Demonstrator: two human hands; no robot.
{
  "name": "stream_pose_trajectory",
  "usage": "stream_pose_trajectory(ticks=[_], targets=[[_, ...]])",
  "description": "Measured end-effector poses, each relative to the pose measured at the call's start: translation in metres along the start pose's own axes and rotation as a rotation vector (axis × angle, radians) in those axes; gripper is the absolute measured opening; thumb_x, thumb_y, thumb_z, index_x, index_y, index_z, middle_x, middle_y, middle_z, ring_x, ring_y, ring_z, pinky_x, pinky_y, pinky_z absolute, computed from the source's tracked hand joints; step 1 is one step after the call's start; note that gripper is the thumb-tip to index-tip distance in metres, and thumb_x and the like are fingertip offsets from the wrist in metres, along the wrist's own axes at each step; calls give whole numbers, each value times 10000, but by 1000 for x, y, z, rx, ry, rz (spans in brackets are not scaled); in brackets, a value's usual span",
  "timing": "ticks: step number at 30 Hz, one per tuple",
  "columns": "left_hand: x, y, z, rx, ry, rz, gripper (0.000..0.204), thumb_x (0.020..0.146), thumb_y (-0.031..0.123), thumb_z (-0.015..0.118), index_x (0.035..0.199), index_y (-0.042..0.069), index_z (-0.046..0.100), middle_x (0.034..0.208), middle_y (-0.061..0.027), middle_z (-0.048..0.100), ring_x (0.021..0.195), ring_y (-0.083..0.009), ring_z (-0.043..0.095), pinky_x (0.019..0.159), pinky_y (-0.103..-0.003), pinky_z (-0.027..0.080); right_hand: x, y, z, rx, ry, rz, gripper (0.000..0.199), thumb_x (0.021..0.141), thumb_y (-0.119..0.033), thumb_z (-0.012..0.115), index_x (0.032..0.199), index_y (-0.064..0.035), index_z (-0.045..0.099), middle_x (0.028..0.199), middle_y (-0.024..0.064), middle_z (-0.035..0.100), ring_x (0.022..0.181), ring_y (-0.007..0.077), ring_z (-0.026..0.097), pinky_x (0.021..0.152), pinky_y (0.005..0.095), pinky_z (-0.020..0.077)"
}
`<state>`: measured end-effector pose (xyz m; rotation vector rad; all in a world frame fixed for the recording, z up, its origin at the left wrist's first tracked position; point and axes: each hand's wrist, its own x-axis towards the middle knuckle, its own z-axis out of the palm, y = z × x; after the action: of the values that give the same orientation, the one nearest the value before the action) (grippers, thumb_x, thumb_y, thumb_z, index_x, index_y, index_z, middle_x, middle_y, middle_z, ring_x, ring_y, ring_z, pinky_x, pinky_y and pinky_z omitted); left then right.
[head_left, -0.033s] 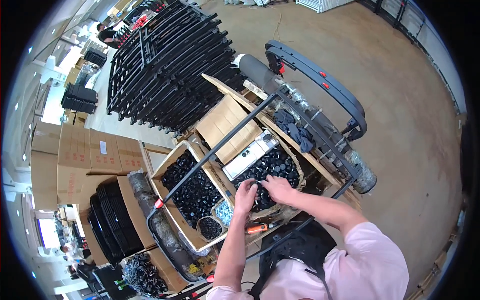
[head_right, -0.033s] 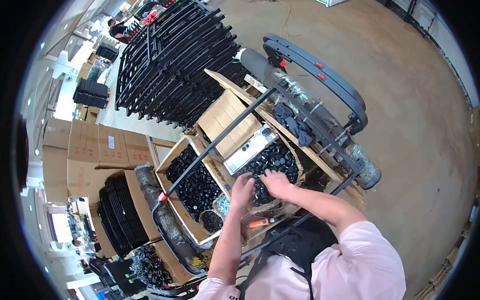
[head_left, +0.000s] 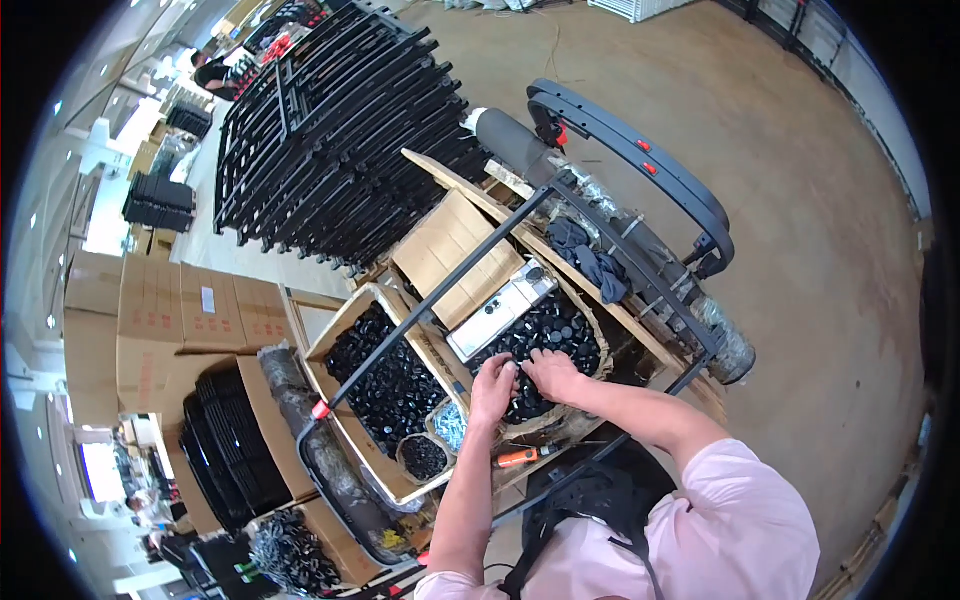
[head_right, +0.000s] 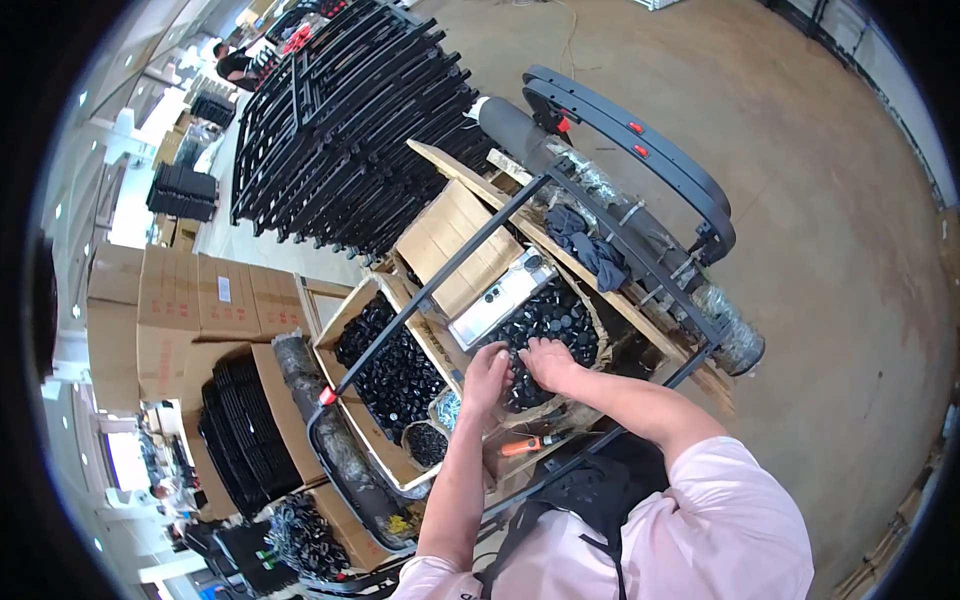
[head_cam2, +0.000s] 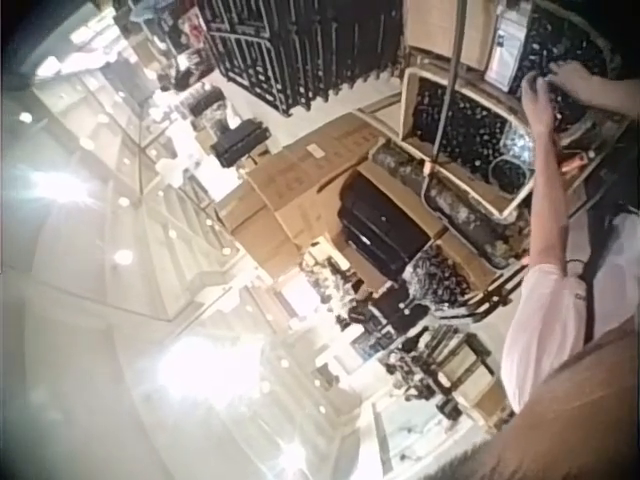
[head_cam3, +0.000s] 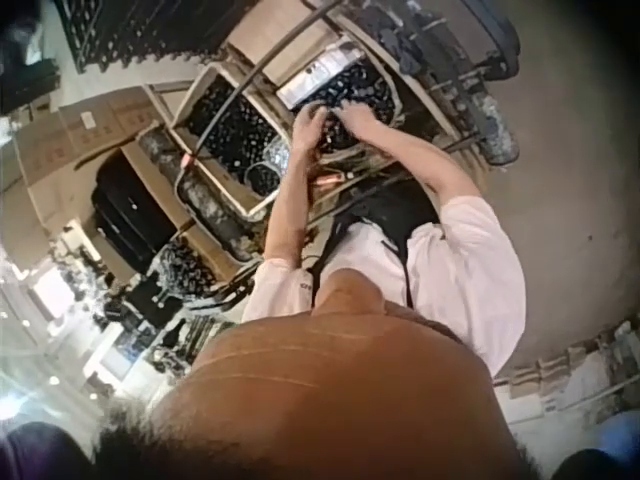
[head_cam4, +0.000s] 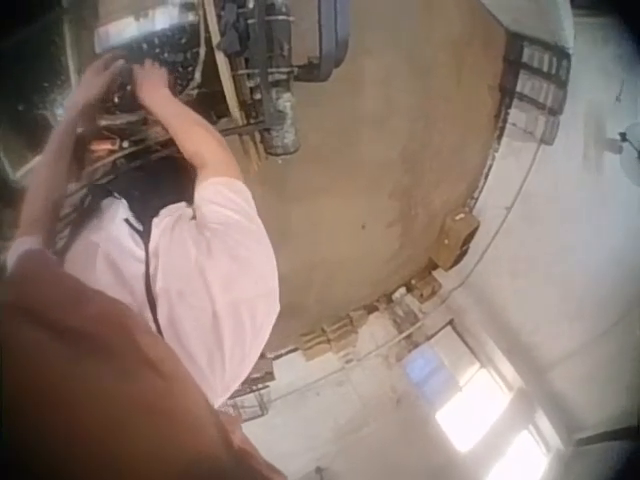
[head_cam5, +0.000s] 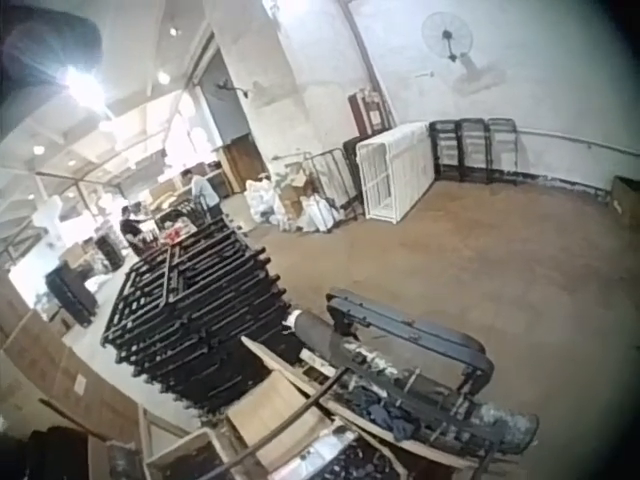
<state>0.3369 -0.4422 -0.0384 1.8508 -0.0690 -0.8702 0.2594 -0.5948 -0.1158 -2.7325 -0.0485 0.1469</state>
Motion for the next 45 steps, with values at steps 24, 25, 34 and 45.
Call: stream_pose_trajectory(ticks=[24, 25, 34, 45], targets=[[276, 191, 72, 375, 32, 754, 349, 1048, 155, 614, 1380, 53, 642, 1210, -108, 728, 1118, -208, 680, 1016, -350, 517, -193, 32, -148, 870, 199, 434, 298, 894, -156, 707, 1172, -48, 700, 1074, 140, 642, 915, 312, 695, 814, 404, 579], [275, 189, 66, 395, 38, 763, 352, 1040, 145, 615, 1382, 70, 644, 1234, -129, 723, 1151, -246, 680, 1028, -367, 514, -198, 33, -153, 874, 244, 465, 290, 890, -136, 706, 1165, -45, 705, 1059, 130, 637, 888, 283, 688, 797, 385, 577], [265, 185, 69, 507, -33, 910, 393, 989, 93, 592, 1376, 135, 639, 1298, -176, 631, 1241, -354, 600, 1074, -420, 483, -213, 51, -180, 699, 492, 588, 297, 855, -84, 732, 1141, -23, 682, 1052, 112, 631, 889, 243, 658, 768, 346, 559], [296, 176, 71, 32, -28, 698, 492, 977, 44, 699, 1440, 53, 534, 1249, -114, 640, 1118, -178, 632, 974, -315, 525, -241, 79, -191, 424, 587, 798, 313, 851, 3, 718, 1158, -20, 667, 1098, 105, 642, 884, 218, 671, 700, 333, 558]])
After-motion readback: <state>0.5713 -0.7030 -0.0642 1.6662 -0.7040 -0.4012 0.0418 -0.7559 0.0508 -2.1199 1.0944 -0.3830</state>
